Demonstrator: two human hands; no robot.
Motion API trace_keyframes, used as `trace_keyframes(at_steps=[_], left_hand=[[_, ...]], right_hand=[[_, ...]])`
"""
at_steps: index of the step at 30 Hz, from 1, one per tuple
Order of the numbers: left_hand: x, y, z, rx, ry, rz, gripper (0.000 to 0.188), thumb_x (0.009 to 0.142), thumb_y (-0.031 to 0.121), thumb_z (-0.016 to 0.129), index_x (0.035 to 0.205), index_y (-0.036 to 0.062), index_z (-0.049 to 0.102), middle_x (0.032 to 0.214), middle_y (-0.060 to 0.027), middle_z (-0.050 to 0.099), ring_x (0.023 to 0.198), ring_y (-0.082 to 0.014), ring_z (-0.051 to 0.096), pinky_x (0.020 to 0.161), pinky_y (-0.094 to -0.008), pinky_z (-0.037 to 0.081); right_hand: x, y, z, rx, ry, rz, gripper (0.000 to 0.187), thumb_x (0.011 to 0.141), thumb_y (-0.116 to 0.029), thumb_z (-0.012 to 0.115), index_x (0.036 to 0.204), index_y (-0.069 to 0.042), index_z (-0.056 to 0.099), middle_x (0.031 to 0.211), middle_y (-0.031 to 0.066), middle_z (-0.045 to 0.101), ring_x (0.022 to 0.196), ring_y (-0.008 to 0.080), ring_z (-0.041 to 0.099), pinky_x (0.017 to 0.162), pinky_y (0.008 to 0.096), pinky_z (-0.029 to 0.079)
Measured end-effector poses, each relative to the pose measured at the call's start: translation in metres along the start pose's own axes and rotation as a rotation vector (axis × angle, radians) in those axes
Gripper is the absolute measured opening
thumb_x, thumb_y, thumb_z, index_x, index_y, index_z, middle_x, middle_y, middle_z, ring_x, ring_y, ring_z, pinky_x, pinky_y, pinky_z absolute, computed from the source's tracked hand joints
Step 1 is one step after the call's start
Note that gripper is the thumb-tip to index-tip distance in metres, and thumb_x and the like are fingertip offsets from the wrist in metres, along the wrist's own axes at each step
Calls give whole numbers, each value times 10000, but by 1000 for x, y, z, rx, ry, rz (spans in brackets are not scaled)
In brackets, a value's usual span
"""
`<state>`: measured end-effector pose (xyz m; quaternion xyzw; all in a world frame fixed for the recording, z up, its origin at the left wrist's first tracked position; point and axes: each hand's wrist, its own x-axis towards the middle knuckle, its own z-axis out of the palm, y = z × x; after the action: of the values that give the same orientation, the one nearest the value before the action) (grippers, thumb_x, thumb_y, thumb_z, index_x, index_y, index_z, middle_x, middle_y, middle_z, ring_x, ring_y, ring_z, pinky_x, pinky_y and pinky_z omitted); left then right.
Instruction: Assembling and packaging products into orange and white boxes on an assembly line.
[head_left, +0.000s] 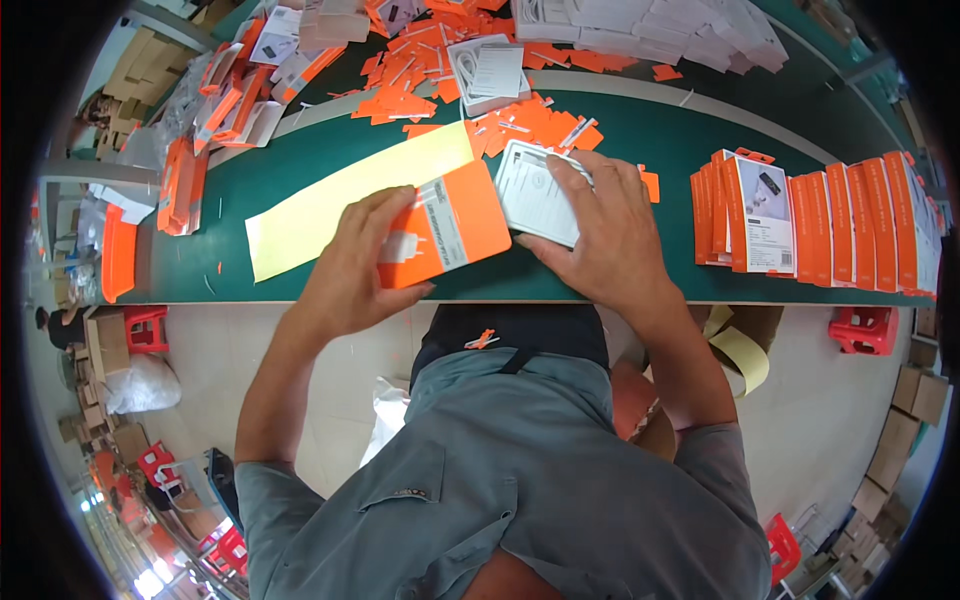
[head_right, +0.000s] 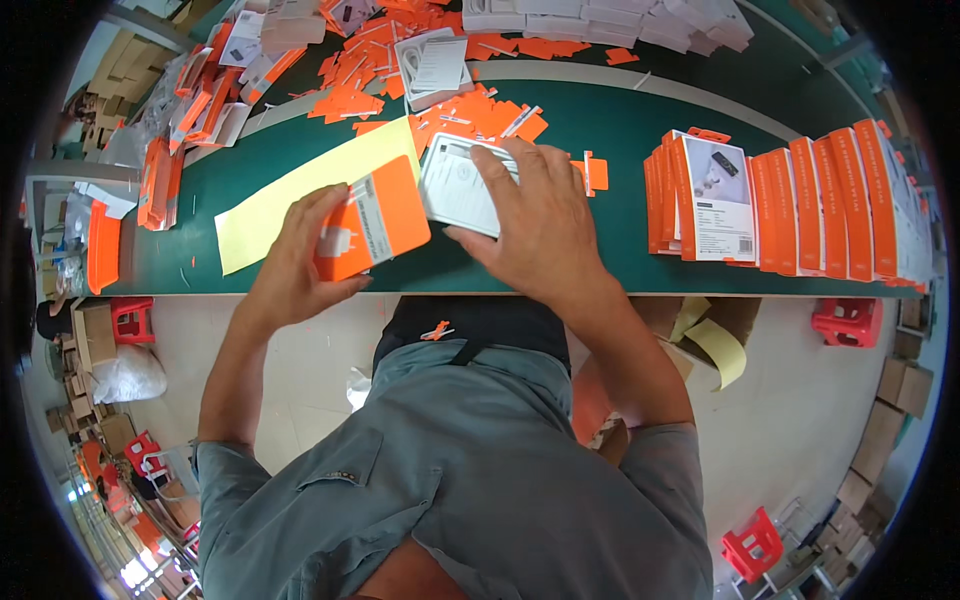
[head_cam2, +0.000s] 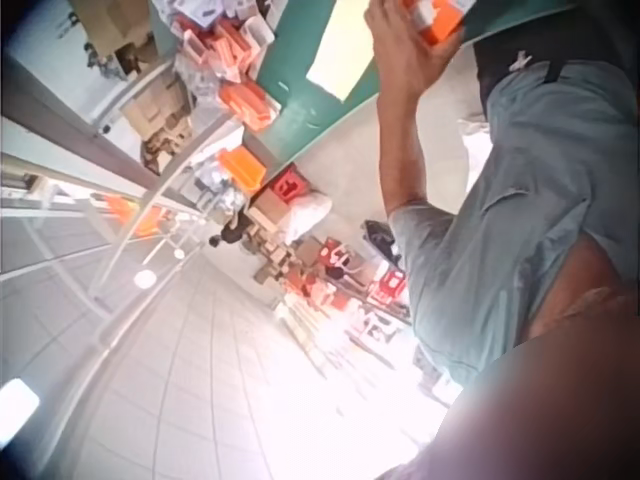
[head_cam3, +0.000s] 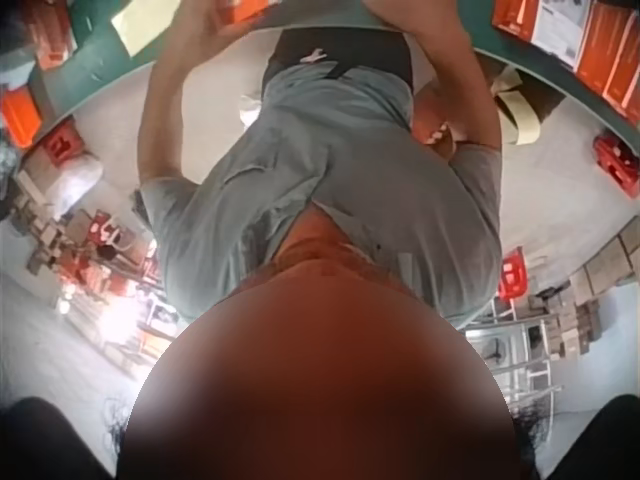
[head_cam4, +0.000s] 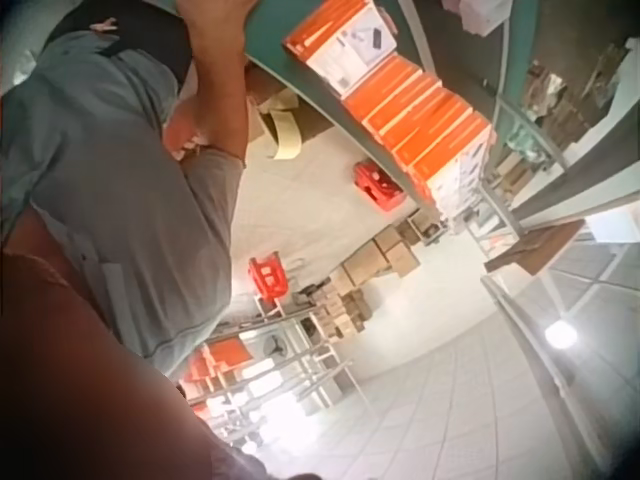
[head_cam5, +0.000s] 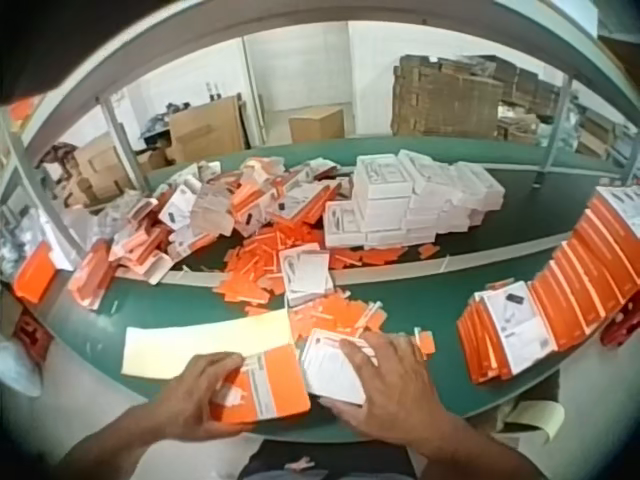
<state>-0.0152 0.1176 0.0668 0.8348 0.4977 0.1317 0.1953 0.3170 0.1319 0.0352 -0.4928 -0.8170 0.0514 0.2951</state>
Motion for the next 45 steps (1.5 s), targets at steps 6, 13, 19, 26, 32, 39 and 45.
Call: trace_keyframes(at_steps=[6, 13, 19, 26, 32, 39, 45], left_hand=[[-4, 5, 11, -9, 28, -48, 1096, 735, 224, 1009, 1664, 139, 432, 1583, -171, 515, 1469, -413, 508, 1209, -493, 513], [4, 23, 18, 96, -79, 119, 1099, 718, 230, 1020, 1656, 142, 454, 1564, -162, 513, 1419, -407, 534, 1169, -490, 541], [-6, 22, 27, -137, 37, 48, 1102, 716, 226, 1019, 1659, 144, 455, 1561, -164, 512, 1413, -404, 539, 1156, -488, 543], [-7, 39, 35, -295, -7, -26, 1106, 735, 243, 1021, 1677, 142, 450, 1555, -190, 508, 1416, -392, 561, 1179, -460, 518], [-27, 48, 46, -1131, -220, -201, 1059, 814, 271, 999, 1690, 74, 438, 1495, -129, 602, 1404, -291, 599, 1198, -424, 478], [-75, 45, 102, -1656, -137, -552, 803, 962, 124, 868, 1648, 20, 463, 1437, -85, 671, 1333, -198, 649, 1162, -387, 504], [-99, 68, 131, -1178, 364, -348, 500, 1080, 11, 703, 1559, 16, 561, 1390, -124, 689, 1245, -180, 705, 1051, -322, 574]], right_hand=[[-4, -16, -8, 52, -46, -114, 979, 720, -328, 1015, 1554, -77, 566, 1456, 189, 591, 1310, 424, 572, 1109, 531, 496], [0, -23, -10, 156, -224, -331, 1022, 733, -316, 1019, 1583, -54, 517, 1521, 199, 562, 1389, 419, 548, 1149, 513, 485], [-12, -13, -9, 540, -2, -101, 831, 871, -375, 938, 1525, -14, 575, 1539, 243, 557, 1413, 420, 539, 1167, 493, 469], [-44, -41, 14, 573, -14, -103, 658, 1012, -468, 801, 1418, 28, 652, 1534, 271, 564, 1349, 432, 599, 1142, 490, 478], [-39, -23, 11, 719, 38, -32, 543, 1061, -369, 770, 1409, 29, 646, 1529, 246, 578, 1248, 321, 671, 1044, 435, 552], [-80, -35, 28, 1175, -256, 373, 454, 1053, -72, 770, 1451, 31, 578, 1445, 208, 661, 1154, 188, 730, 914, 316, 606], [-115, -51, 41, 991, -278, 459, 611, 1008, -7, 813, 1519, 48, 484, 1260, 171, 751, 1081, 167, 756, 873, 288, 627]])
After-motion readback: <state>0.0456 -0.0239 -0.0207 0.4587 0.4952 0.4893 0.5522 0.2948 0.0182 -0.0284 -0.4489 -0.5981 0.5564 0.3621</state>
